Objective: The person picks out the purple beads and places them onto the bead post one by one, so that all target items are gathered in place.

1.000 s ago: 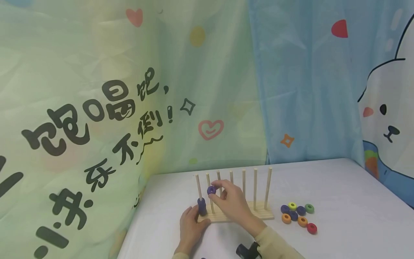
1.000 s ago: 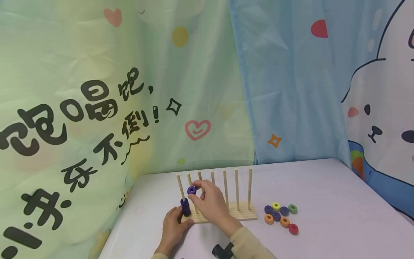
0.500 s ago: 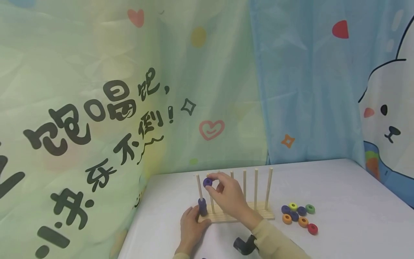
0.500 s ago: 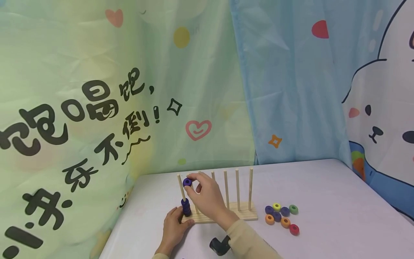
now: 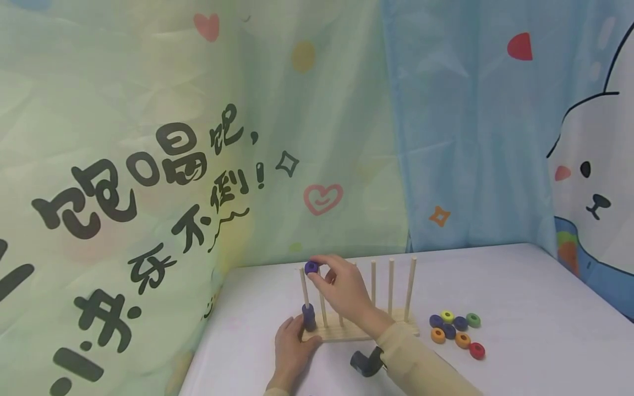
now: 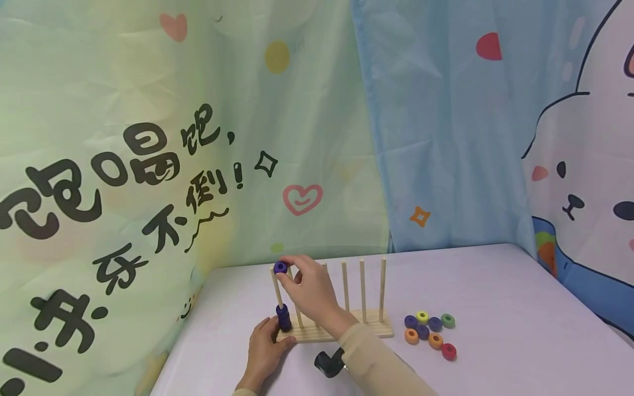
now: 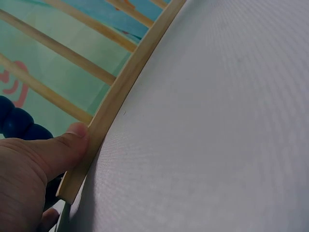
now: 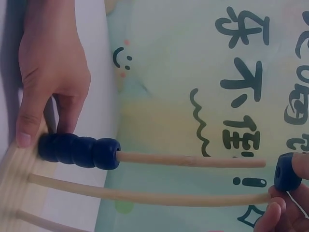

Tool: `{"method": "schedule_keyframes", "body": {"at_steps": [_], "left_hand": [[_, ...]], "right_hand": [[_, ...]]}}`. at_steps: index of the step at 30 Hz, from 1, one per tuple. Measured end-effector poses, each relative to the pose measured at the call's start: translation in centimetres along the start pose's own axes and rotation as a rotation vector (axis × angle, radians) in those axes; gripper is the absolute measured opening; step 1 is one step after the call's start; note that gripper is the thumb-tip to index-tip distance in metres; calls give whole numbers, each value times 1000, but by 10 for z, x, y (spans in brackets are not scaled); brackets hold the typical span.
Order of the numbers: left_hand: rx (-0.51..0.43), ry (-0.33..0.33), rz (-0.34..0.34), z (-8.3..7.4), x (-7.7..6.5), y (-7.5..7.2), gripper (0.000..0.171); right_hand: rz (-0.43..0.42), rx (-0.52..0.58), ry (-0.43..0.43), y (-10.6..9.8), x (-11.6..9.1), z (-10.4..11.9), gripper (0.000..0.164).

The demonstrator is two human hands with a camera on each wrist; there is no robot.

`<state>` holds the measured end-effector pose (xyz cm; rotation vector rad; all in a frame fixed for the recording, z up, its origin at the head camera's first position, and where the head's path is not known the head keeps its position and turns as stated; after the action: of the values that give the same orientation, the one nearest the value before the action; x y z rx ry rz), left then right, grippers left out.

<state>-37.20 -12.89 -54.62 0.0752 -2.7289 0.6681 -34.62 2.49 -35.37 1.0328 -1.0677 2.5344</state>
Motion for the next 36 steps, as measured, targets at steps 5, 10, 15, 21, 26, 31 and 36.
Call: {"method": "schedule_keyframes", "body": {"at_steps": [5,10,15,21,26,31,36], "left_hand": [[10,-24,-4,2,0,1,61],[7,-63,3,8,1,3,60],[3,-67,-4,10,2,4,60],[4,-56,-6,8,2,4,58],[14,-28,-11,5,2,3,57],[11,-20,-7,5,1,3,57],[7,-28,-1,5,1,3,58]], "right_hand": [[40,7,30,5,5,0,30],[66,-41,46,12,11,3,32],[64,-78,46,17,15,5,32],[66,-101,48,21,15,3,32],[92,-109,54,24,13,1,31],[114,-124,61,28,11,-2,29],[119,-139,62,30,10,-4,29]]}}
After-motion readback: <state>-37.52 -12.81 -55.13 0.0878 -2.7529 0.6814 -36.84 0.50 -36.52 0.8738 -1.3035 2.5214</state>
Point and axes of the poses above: each hand's wrist, its own x-axis towards the middle knuckle, its own y-axis out of the palm, z = x × y, the point moved 8 cm from there along x, towards the middle knuckle, and after that the axes turned 15 degrees about -x, right-handed, at the moved point
